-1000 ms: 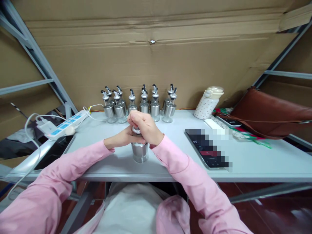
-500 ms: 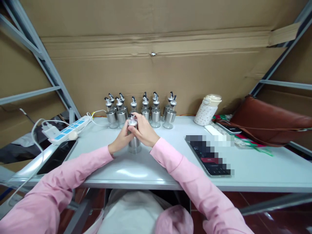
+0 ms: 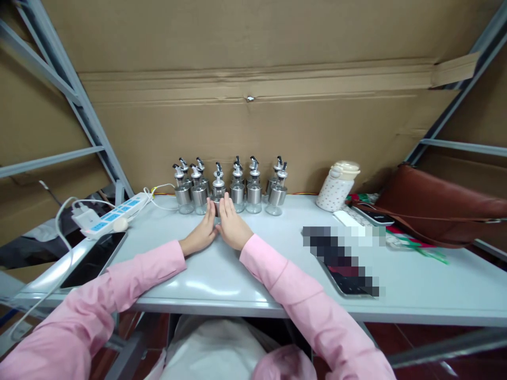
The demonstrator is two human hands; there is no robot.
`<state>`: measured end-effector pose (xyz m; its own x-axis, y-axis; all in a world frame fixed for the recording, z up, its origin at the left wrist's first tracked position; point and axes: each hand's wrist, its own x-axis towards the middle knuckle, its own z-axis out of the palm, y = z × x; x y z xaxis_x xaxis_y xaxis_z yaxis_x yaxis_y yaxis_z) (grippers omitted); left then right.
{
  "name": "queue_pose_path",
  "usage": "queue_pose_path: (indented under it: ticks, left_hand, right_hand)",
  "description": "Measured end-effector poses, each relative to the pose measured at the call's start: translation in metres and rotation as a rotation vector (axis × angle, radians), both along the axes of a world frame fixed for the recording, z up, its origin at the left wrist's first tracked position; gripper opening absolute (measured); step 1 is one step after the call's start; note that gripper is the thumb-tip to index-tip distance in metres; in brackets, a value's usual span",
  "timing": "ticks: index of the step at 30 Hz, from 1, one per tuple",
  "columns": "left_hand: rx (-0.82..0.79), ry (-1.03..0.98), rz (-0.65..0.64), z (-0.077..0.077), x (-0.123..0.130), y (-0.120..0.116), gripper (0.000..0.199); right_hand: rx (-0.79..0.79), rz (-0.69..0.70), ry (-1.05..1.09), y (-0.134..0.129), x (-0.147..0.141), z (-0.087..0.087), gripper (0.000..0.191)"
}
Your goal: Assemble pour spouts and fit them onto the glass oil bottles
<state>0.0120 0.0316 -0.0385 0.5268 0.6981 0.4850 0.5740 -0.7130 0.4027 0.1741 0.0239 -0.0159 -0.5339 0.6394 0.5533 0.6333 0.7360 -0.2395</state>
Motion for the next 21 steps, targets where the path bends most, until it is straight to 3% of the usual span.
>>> queue_pose_path:
  ticks: [4, 8, 17, 21]
  left_hand:
    - [-0.148, 0.100, 0.009, -0.002, -0.001, 0.003, 0.074]
    - [-0.183, 0.171, 0.032, -0.003, -0.001, 0.008, 0.067]
    - [-0.209, 0.189, 0.065, 0.001, -0.002, 0.013, 0.067]
    - [-0.224, 0.184, 0.068, 0.002, -0.005, 0.013, 0.071]
  right_hand:
    - [-0.173, 0.016, -0.085, 0.009, 0.002, -0.009, 0.071]
    - [-0.366, 0.065, -0.117, 0.023, 0.003, -0.015, 0.069]
    - [-0.402, 0.098, -0.029, 0.049, 0.005, -0.026, 0.071]
    - [-0.393, 0.032, 0.070, 0.055, 0.015, -0.023, 0.067]
